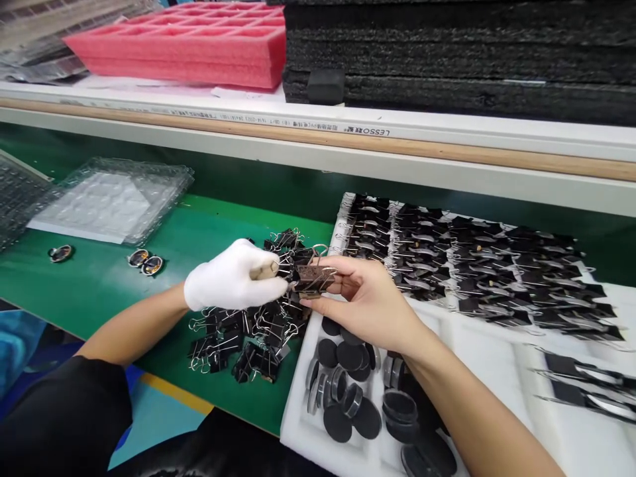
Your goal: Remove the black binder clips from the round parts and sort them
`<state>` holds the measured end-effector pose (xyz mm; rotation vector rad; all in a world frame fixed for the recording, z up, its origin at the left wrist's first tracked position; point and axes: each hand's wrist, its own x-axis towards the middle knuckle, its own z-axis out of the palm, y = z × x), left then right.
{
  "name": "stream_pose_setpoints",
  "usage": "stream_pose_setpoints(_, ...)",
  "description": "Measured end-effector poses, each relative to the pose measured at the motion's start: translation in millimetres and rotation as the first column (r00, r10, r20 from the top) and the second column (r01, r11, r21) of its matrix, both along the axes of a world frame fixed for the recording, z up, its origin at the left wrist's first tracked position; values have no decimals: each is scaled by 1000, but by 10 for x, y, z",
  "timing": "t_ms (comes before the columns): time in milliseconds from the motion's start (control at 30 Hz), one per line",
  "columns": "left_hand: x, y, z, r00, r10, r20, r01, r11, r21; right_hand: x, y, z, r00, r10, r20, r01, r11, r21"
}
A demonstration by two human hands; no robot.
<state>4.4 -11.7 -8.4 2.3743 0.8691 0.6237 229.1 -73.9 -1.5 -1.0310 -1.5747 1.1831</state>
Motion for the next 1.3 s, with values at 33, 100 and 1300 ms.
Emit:
stream_pose_setpoints(33,11,-14,-11,1000,6,12,-6,1000,0,7,0,-2,1000,7,4,-7,1000,-12)
stream_pose_setpoints(100,20,-27,-23,999,26,47,-27,1000,16,21,8,-12,999,22,-23,-24,998,-65)
stream_pose_setpoints(1300,26,-266,-1,984,122,133,-140,981,133,162,-88,204,960,44,277,-31,998,-53)
